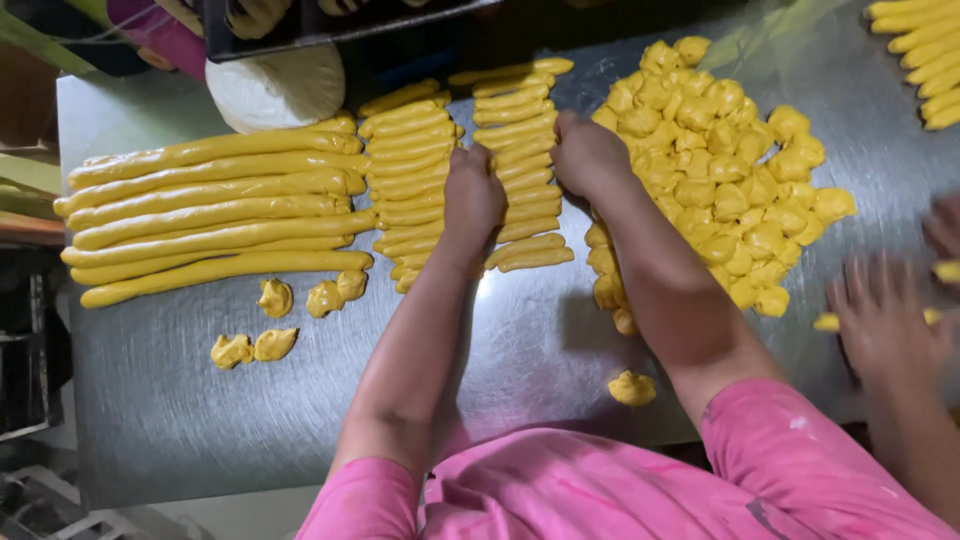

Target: Portioning and shaping yellow dough into small balls and long strips on a metal table

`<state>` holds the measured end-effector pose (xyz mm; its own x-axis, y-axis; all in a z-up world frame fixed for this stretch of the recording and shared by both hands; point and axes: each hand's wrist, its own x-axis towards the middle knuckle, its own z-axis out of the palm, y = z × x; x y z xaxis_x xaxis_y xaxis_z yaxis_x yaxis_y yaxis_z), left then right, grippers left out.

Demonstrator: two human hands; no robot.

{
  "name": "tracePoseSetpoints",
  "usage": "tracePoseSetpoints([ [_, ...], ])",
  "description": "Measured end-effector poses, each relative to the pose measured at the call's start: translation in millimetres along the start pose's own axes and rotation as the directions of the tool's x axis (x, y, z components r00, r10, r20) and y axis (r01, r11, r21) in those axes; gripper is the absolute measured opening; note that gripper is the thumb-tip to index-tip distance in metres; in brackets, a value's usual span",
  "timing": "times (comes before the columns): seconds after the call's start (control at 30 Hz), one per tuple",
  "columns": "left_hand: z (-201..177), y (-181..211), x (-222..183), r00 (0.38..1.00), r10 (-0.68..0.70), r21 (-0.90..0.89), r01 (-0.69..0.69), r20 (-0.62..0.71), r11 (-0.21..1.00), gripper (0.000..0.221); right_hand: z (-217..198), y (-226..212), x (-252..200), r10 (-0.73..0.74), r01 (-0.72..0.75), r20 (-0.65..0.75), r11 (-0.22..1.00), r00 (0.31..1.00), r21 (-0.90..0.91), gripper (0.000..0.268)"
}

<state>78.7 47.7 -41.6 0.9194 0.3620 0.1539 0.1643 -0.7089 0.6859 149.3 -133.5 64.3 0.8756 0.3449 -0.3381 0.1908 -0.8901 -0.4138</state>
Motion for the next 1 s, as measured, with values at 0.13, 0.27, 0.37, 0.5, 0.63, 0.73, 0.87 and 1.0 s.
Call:
tracePoseSetpoints([
  [0.13,-11,12,-12,0.988,-0.016,0.07,0.006,0.152,0.998,0.027,6,-6,-16,-0.074,0.072,-0.062,0.997,0.995,-0.038,0.042],
  [0.27,-16,16,-5,0.979,0.004,0.075,-0.02,0.202,0.997,0.018,30,6,-3,-0.285,0.271,-0.06,0.946,0.957,-0.177,0.034],
  [0.37,-16,13,-6,0.955,0.004,0.085,-0.03,0.296,0.996,0.015,35,16,-5,-0.181,0.187,0.048,0.956,0.982,-0.224,0.039],
  [0.5,-19,16,-12,0.958,0.036,0.11,-0.07,0.285,0.991,0.021,26,5,-3,-0.143,0.149,0.043,0.969,0.989,-0.198,0.047],
  [0.63,-31,23,-30,0.968,0.164,0.151,-0.194,0.19,0.969,0.044,48,19,18,-0.247,0.228,-0.084,0.955,0.965,-0.189,0.037],
  [0.73,-48,21,-63,0.96,0.273,0.135,-0.28,0.067,0.95,0.044,48,26,26,-0.231,0.219,-0.035,0.951,0.972,-0.219,0.037],
  [0.87,-117,0,-129,0.912,0.409,0.219,-0.403,0.02,0.889,0.044,46,15,14,-0.245,0.114,-0.285,0.906,0.927,-0.407,0.033],
  [1.0,-178,-74,-176,0.926,0.285,0.463,-0.146,-0.247,0.874,0.025,90,-20,-33,-0.503,0.416,-0.589,0.862,0.632,-0.289,0.041],
])
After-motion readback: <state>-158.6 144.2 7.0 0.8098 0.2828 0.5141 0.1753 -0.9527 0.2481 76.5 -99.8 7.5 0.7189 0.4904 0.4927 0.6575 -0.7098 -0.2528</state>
